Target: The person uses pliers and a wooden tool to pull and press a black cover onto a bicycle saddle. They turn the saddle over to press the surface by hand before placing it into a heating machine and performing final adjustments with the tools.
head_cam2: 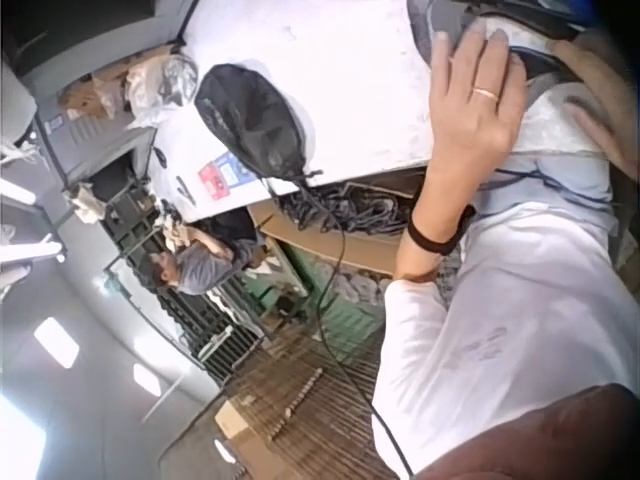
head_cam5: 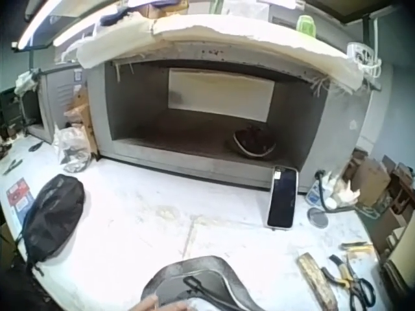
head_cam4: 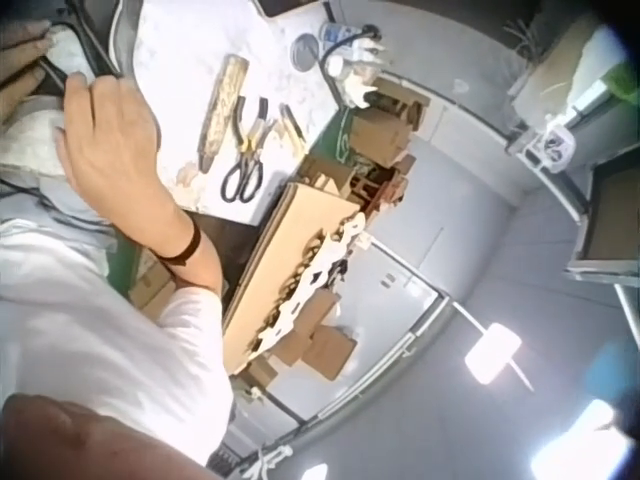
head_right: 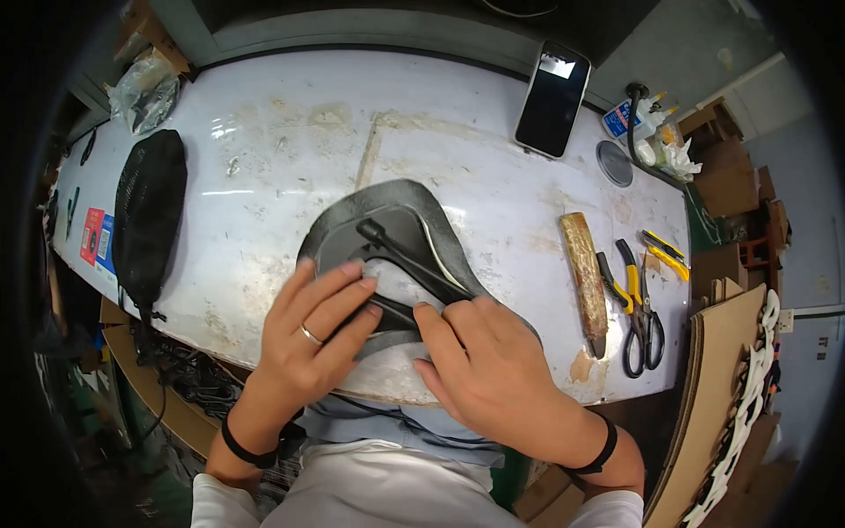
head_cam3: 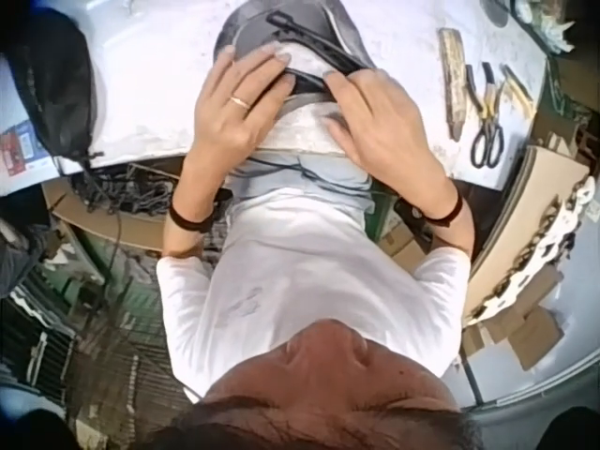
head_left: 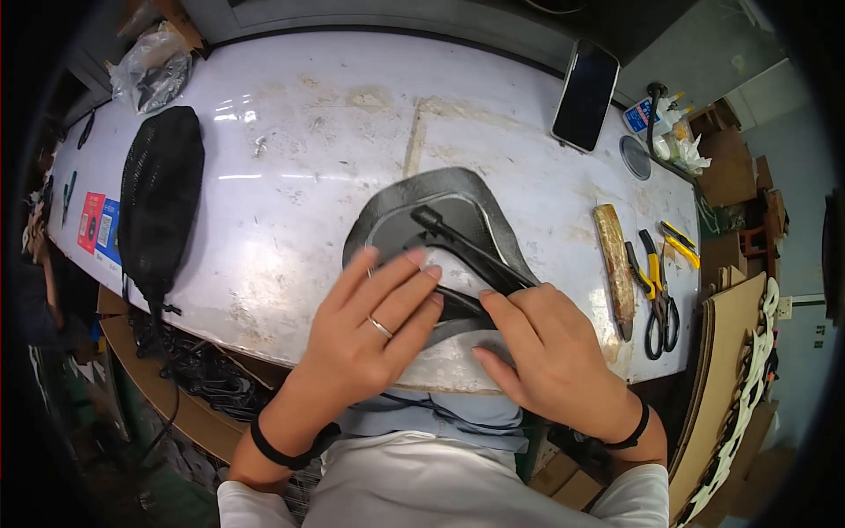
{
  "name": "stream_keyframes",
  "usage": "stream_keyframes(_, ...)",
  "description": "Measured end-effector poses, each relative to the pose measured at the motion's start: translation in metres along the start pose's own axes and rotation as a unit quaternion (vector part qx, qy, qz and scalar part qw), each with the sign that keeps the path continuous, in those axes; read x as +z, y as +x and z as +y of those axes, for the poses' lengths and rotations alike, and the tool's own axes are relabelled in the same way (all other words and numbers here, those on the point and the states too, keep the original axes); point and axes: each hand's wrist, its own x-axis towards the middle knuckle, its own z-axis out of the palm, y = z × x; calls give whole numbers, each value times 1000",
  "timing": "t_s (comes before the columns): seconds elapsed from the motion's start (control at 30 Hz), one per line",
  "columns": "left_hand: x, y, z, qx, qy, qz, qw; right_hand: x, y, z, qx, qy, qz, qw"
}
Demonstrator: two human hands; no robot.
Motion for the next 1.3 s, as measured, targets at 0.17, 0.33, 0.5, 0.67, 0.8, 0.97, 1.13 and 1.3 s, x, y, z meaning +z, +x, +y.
stream_keyframes(0.17, -1, 1, 7, 23, -81, 21, 996, 10, 0, 5, -37, -56, -20, 998)
stream_keyframes(0.33, -23, 6, 31, -80, -136, -72, 985, 13, -5, 1, -96, -162, -24, 982)
stream_keyframes(0.5, -20, 0, 31, -118, -192, -64, 972, 13, -1, -5, -118, -210, -52, 969)
stream_keyframes(0.67, -12, -13, 31, -130, -208, -44, 968, 2, 12, -11, -104, -165, -119, 974)
stream_keyframes(0.8, -3, -20, 22, -101, -218, -11, 971, -9, 27, -16, -78, -120, -189, 971)
stream_keyframes(0.97, -8, -14, 11, -14, -219, 37, 975, -8, 25, -13, -60, -110, -183, 975)
stream_keyframes(1.13, -10, -14, 10, 59, -93, -25, 994, 1, 12, -4, -64, -67, -100, 991)
stream_keyframes(1.3, -6, -8, 12, 80, -81, -17, 993, 28, -17, -4, -27, -58, 61, 996)
